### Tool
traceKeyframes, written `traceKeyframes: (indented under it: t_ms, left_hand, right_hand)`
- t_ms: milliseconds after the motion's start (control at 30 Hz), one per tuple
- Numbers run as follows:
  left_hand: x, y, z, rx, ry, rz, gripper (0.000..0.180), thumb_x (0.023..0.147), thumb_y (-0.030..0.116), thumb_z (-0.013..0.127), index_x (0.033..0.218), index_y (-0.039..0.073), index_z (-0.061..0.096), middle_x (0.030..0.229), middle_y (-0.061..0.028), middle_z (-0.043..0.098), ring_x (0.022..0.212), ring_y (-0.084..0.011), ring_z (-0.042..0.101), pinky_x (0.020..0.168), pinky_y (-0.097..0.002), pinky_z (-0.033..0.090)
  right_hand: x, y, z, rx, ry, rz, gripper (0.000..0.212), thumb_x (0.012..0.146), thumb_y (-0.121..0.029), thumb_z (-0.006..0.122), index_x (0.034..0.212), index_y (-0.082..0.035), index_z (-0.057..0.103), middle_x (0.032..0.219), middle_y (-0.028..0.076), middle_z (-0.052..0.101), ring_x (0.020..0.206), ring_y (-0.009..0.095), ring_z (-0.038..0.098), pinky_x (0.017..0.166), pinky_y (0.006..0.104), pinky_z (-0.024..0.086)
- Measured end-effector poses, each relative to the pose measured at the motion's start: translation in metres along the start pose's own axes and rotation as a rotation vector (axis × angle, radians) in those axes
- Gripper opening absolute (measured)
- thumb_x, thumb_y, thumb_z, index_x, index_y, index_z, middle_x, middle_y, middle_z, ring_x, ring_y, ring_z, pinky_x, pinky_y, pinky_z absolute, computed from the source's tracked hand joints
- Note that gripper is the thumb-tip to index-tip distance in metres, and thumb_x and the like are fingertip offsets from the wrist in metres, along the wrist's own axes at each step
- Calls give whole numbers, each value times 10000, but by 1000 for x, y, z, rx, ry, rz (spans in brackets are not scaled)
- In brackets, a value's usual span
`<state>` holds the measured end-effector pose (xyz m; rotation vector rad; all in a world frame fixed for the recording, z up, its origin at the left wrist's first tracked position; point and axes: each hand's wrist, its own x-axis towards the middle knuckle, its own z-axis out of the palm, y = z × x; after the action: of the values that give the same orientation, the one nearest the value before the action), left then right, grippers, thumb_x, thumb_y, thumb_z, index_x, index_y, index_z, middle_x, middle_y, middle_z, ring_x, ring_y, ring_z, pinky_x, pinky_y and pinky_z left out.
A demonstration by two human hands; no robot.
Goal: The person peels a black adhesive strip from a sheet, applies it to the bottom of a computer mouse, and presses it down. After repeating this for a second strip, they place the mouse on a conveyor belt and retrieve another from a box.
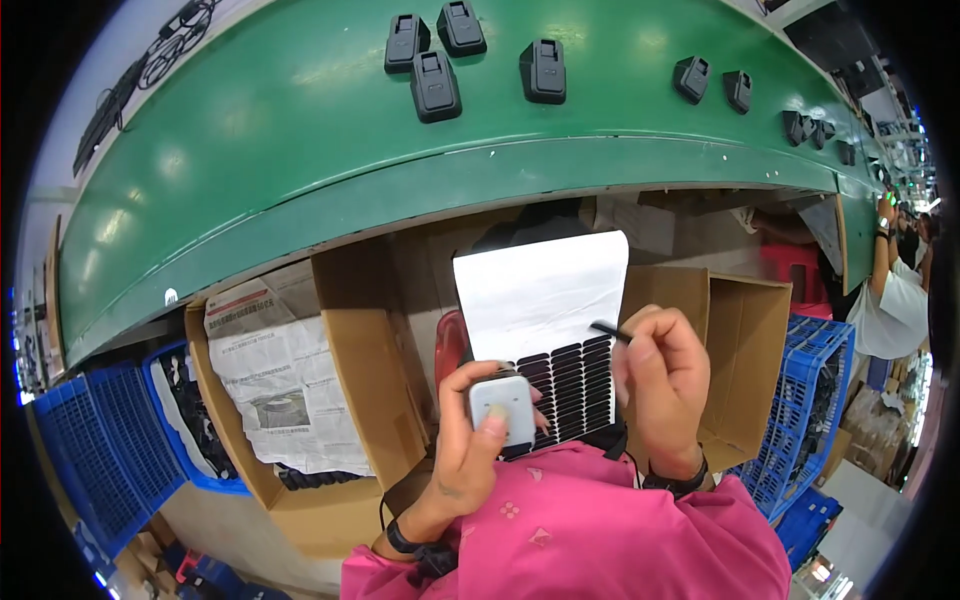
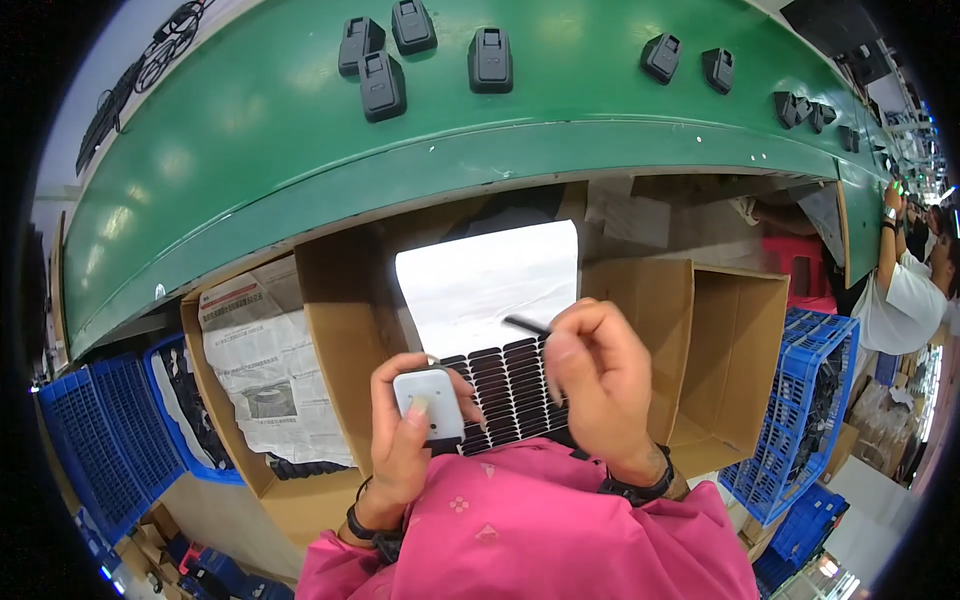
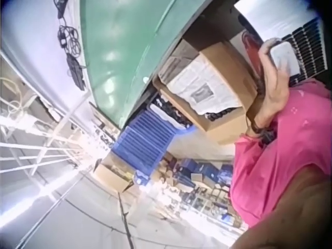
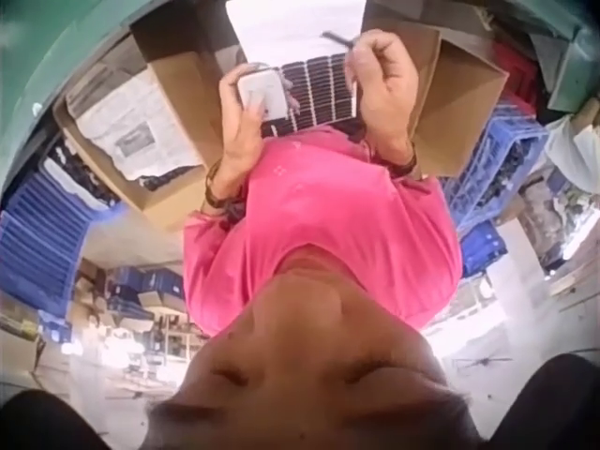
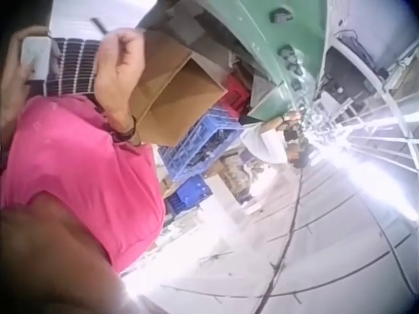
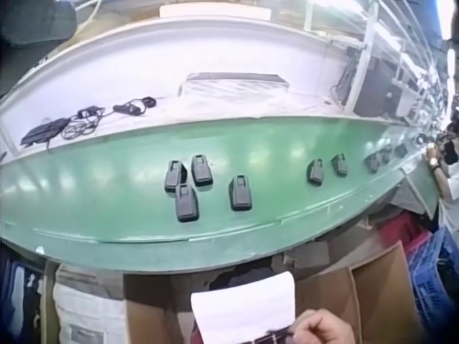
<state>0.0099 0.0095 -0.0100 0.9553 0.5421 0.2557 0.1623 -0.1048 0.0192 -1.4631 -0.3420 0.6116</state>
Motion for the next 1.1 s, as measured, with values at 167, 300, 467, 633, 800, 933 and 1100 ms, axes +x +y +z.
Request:
traceKeyframes:
  t_ms: [167,300,467,633,800,933,1100]
  left_hand:
    - [4,12,12,315,-67,107,504,890,172,453,1325,-19,286,1137,-164,507,994,-193,519,881,-326,427]
    - [5,17,18,279,-156,148,469,901,125,484,1311,-28,316,1101,-157,541,909,-190,550,815,-320,454]
    - [6,18,22,322,-180,170,447,907,120,478,1297,-33,321,1082,-181,557,913,-215,568,807,-331,459]
    - [6,17,22,347,-193,171,445,909,117,477,1294,-41,319,1088,-188,555,919,-229,572,810,-335,460]
    - [6,18,25,379,-184,174,438,911,111,474,1292,-46,322,1075,-187,556,916,-232,572,813,-336,458]
    - [6,17,26,411,-168,191,433,914,108,472,1290,-50,325,1061,-187,556,908,-231,571,810,-337,456]
    - [7,16,29,392,-160,166,430,915,107,473,1287,-51,327,1057,-188,557,896,-233,571,801,-339,456]
  right_hand:
    - [-9,-15,14,140,-317,87,94,879,-32,547,898,26,475,826,84,496,551,62,439,489,188,362]
    - [-10,-24,14,86,-338,106,88,876,-36,553,888,25,491,813,81,512,591,62,438,528,200,374]
    - [-9,-25,12,-48,-311,62,101,862,-44,578,827,27,515,760,64,524,603,66,453,525,203,369]
    - [-10,-25,11,-34,-292,91,93,846,-32,586,813,28,522,755,64,524,607,67,452,533,202,369]
    - [-10,-24,10,-28,-285,94,82,835,-21,587,813,28,526,758,65,521,609,67,453,534,203,371]
    - [-10,-21,8,-48,-289,67,79,836,-17,585,812,29,526,766,64,517,605,61,449,531,197,370]
    - [-9,-19,5,-53,-298,50,77,837,-15,583,812,30,527,771,64,516,597,55,444,528,189,363]
